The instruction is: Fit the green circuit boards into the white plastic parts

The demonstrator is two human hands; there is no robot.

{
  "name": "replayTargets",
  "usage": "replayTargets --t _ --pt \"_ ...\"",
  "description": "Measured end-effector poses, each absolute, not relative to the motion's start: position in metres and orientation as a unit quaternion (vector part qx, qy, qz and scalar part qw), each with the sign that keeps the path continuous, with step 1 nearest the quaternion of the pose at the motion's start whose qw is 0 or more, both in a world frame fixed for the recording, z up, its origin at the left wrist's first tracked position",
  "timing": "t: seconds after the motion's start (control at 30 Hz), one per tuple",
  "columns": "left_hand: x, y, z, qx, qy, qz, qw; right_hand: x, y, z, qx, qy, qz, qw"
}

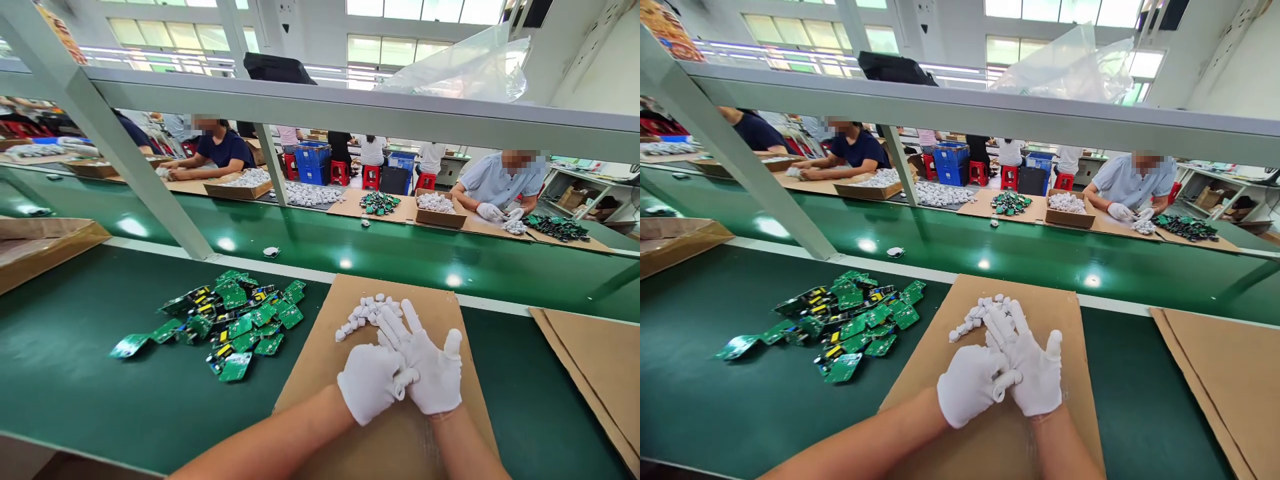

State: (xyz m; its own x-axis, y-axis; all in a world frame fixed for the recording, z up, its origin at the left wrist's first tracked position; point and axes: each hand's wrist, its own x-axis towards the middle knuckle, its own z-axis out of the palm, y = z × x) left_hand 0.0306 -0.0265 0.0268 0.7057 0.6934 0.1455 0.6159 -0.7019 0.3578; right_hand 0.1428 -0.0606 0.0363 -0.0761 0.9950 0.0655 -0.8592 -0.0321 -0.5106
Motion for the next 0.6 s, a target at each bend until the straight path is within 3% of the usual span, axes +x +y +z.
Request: replayTargets --t 0.3,0.47,0.53,0.6 --pt "0.029 -0.041 0.027 0.930 0.252 0.063 0.260 0.143 -0.059 0.033 -0.182 -0.211 0.684 0.675" --pt "0.023 -0.015 0.042 0.638 0.195 0.127 0.734 0.151 -0.058 0.035 -0.177 -0.207 0.659 0.702" --pt "0.021 -0.004 0.044 0.483 0.130 0.178 0.847 0.151 -0.055 0.033 -0.211 -0.219 0.631 0.714" --pt "0.021 0.002 0.043 0.388 0.073 0.209 0.895 0.148 -0.053 0.029 -0.263 -0.252 0.616 0.699"
